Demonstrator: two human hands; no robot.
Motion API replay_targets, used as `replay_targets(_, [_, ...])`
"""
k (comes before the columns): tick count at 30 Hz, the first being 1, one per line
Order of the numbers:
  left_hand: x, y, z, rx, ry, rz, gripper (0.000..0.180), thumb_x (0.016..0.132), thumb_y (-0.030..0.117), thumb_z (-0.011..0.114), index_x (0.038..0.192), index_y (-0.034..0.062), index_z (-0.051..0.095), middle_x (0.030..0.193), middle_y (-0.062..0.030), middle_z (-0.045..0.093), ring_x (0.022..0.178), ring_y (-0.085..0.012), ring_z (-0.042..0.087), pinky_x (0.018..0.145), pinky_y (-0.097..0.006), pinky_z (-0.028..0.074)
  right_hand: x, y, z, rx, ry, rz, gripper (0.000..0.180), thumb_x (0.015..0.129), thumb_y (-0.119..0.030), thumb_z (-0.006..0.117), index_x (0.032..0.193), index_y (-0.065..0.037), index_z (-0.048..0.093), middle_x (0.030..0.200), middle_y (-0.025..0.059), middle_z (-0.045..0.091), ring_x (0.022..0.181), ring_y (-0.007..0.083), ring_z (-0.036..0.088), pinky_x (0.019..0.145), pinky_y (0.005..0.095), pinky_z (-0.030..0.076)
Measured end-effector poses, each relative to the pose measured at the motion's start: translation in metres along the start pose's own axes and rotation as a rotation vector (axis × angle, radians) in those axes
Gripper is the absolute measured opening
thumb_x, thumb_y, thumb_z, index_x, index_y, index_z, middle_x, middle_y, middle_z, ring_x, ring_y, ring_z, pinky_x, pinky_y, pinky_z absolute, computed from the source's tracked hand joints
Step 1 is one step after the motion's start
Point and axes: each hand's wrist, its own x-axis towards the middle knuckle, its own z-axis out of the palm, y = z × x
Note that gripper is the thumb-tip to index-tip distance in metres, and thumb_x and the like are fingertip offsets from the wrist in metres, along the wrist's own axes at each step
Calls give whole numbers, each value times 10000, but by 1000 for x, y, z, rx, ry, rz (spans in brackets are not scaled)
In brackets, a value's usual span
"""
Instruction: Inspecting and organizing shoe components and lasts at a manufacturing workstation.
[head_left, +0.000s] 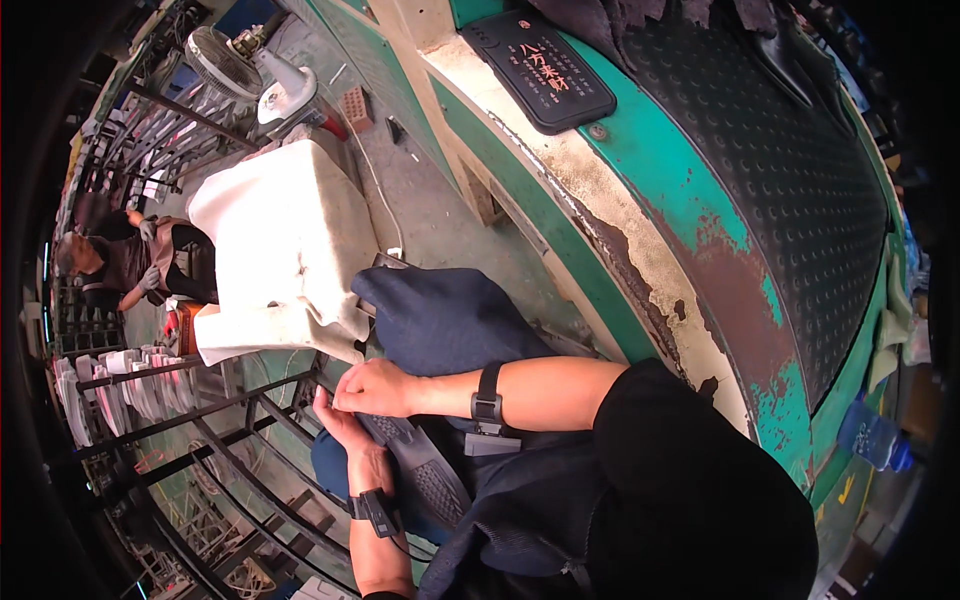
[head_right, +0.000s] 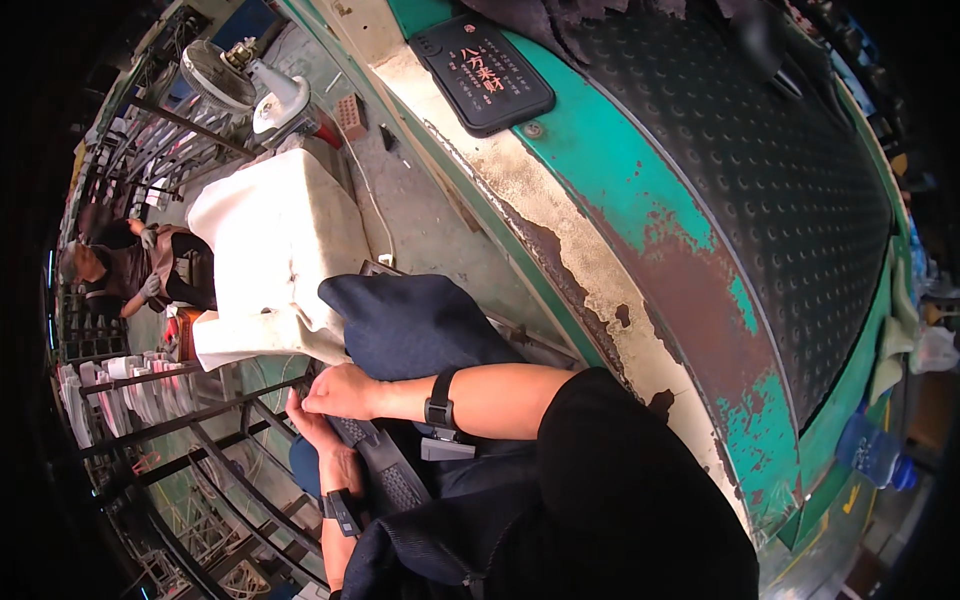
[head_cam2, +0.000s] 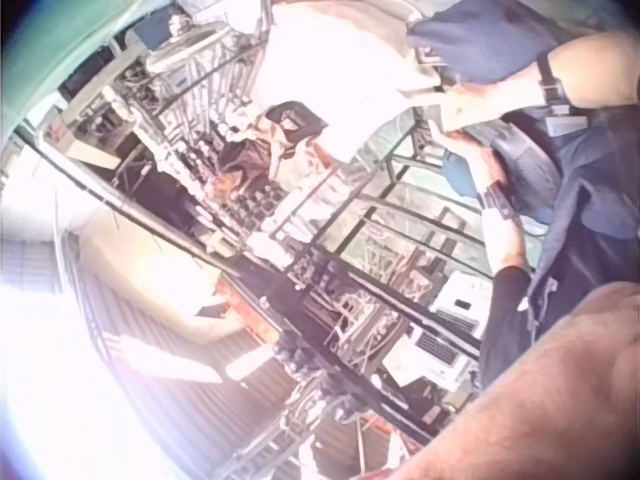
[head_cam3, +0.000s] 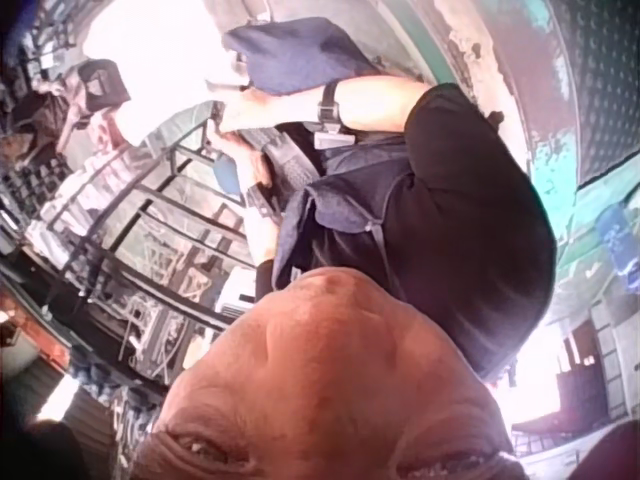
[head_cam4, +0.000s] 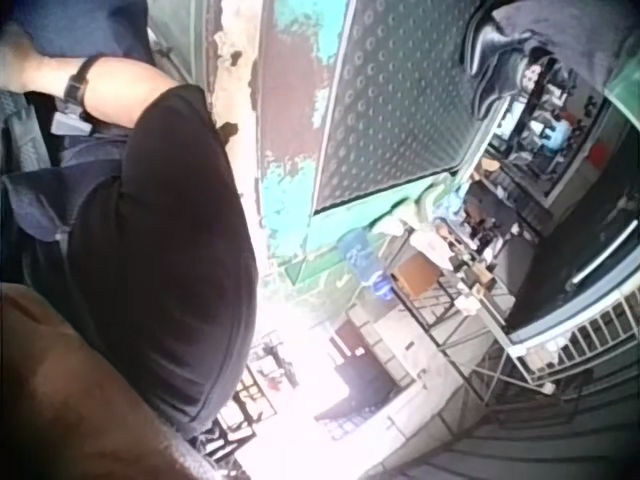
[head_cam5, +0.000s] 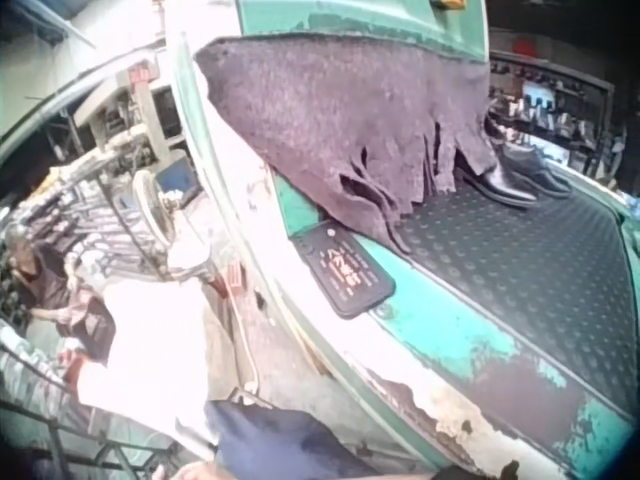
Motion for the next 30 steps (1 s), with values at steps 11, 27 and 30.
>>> replay_targets(11, [-38, 15, 3, 112, -160, 232, 794, 904, 548, 242, 1100, -107, 645, 1139, -224, 670, 1107, -316, 603, 1037, -393, 423, -13, -42, 11, 61, -83, -290, 217, 828, -206, 658, 793, 0, 716, 986, 99, 729, 936, 239, 697, 842, 337, 538])
replay_targets(27, [-130, -54, -11, -949, -195, -90, 513, 969, 410, 434, 1286, 46, 606, 1280, -140, 651, 1177, -326, 613, 1099, -479, 414, 40, 27, -22, 887, 113, 475, 656, 935, -569, 426, 931, 51, 642, 840, 196, 673, 780, 326, 680, 734, 419, 578])
replay_targets(30, [-139, -44, 14, -874, 14, -60, 315, 952, 223, 469, 1055, 12, 679, 1067, -114, 719, 969, -238, 684, 930, -366, 539, 32, 29, -21, 886, 182, 521, 617, 942, -540, 437, 922, 42, 642, 825, 191, 672, 761, 331, 683, 693, 414, 587])
